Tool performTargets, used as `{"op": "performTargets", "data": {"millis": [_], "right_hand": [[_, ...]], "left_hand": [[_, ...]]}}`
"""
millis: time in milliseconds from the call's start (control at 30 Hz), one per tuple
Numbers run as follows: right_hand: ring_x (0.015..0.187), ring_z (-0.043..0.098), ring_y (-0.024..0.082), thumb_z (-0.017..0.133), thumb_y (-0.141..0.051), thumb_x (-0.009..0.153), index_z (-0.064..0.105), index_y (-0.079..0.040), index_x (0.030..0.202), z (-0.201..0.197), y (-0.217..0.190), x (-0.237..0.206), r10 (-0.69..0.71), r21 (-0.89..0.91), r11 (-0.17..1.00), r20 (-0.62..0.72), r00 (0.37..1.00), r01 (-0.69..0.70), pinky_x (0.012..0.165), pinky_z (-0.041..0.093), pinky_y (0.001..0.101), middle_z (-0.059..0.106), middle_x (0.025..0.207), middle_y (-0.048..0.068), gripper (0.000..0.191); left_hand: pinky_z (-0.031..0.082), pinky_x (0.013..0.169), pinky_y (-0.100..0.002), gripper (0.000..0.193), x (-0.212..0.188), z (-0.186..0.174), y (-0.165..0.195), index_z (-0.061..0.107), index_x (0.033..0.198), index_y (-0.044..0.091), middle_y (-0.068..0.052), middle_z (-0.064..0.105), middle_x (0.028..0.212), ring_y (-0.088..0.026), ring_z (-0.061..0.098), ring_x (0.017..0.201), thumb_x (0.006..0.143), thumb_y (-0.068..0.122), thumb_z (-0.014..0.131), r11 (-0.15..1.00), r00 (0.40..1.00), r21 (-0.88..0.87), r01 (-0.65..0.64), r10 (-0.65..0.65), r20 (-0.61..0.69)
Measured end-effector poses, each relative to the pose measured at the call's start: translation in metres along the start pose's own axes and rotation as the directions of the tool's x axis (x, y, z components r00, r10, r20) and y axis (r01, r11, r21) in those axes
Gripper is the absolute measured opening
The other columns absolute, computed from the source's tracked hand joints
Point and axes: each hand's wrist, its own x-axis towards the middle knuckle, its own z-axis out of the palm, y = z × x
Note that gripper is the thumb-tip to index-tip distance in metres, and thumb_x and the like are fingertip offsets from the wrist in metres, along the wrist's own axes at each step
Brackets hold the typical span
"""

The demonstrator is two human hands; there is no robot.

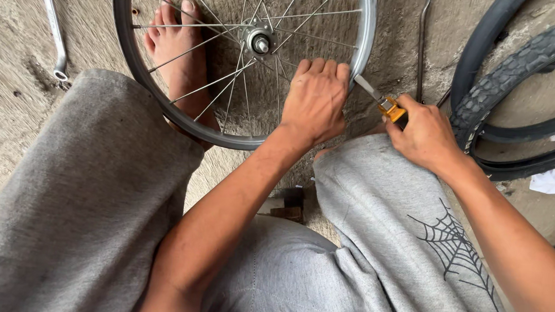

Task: The person sits on the ground and pries the tire off a bicycle wheel rim by hand, separating the tire from the rim. They then use pliers and a screwdriver to work on the rim and hub area, repositioning the wheel repeatedly while manipulating small parts.

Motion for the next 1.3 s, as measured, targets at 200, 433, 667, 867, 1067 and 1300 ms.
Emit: {"op": "performTargets", "data": {"millis": [200, 433, 667, 867, 1067, 1300], "right_hand": [[0.091, 0.072, 0.043, 0.073, -0.025, 0.092, 0.064, 0.002, 0.125, 0.005, 0.008, -0.003, -0.051, 0.119, 0.991, -0.109, 0.993, 0.064, 0.080, 0.056, 0.0473, 0.072, 0.095, 0.028, 0.043], [0.093, 0.072, 0.023, 0.066, -0.021, 0.096, 0.065, -0.002, 0.132, -0.019, 0.021, -0.052, 0.034, 0.404, 0.915, -0.079, 0.996, 0.001, 0.084, 0.054, 0.0362, 0.077, 0.104, 0.014, 0.040], [0.100, 0.070, 0.015, 0.063, -0.018, 0.097, 0.068, -0.004, 0.125, 0.002, 0.025, -0.061, -0.002, 0.700, 0.709, -0.124, 0.992, 0.089, 0.090, 0.054, 0.0319, 0.078, 0.106, 0.007, 0.032], [0.099, 0.075, 0.015, 0.062, -0.023, 0.097, 0.073, -0.005, 0.118, 0.014, 0.023, -0.048, -0.031, 0.671, 0.735, -0.112, 0.993, 0.099, 0.089, 0.057, 0.0320, 0.082, 0.103, 0.005, 0.030], [0.099, 0.074, 0.015, 0.062, -0.024, 0.097, 0.073, -0.004, 0.117, 0.016, 0.021, -0.050, -0.073, 0.688, 0.711, -0.129, 0.989, 0.142, 0.089, 0.056, 0.0317, 0.081, 0.103, 0.007, 0.031], [0.095, 0.071, 0.013, 0.063, -0.027, 0.094, 0.072, -0.006, 0.117, -0.001, 0.018, -0.065, -0.005, 0.676, 0.732, -0.120, 0.993, 0.085, 0.085, 0.055, 0.0307, 0.079, 0.099, 0.004, 0.033]], "left_hand": [[0.046, 0.086, -0.042, 0.037, 0.014, -0.014, 0.009, 0.059, 0.097, 0.001, -0.017, 0.067, 0.092, -0.030, 0.065, 0.091, 0.067, 0.021, 0.068, 0.996, 1.000, -0.090, 0.008, -0.010, -0.022], [0.049, 0.087, -0.050, 0.039, 0.010, -0.091, 0.016, 0.062, 0.098, 0.000, -0.021, 0.070, 0.095, -0.039, 0.066, 0.096, 0.063, 0.017, 0.062, 0.954, 0.990, -0.291, -0.067, 0.026, -0.141], [0.050, 0.083, -0.046, 0.040, -0.011, -0.209, 0.019, 0.055, 0.115, -0.001, -0.021, 0.063, 0.094, -0.040, 0.063, 0.091, 0.079, 0.015, 0.059, 0.728, 0.991, -0.674, -0.128, 0.117, -0.063], [0.048, 0.075, -0.036, 0.052, -0.004, -0.207, 0.033, 0.050, 0.131, -0.001, -0.014, 0.053, 0.085, -0.027, 0.056, 0.077, 0.081, 0.008, 0.057, 0.476, 0.933, -0.802, -0.361, 0.177, -0.314], [0.048, 0.069, -0.030, 0.059, 0.002, -0.177, 0.037, 0.050, 0.138, -0.003, -0.006, 0.052, 0.085, -0.013, 0.053, 0.075, 0.082, 0.009, 0.059, 0.412, 0.938, -0.843, -0.345, 0.124, -0.323], [0.049, 0.080, -0.037, 0.055, 0.003, -0.176, 0.036, 0.051, 0.133, -0.002, -0.011, 0.054, 0.089, -0.024, 0.055, 0.083, 0.080, 0.012, 0.059, 0.527, 0.924, -0.760, -0.380, 0.172, -0.342]]}}
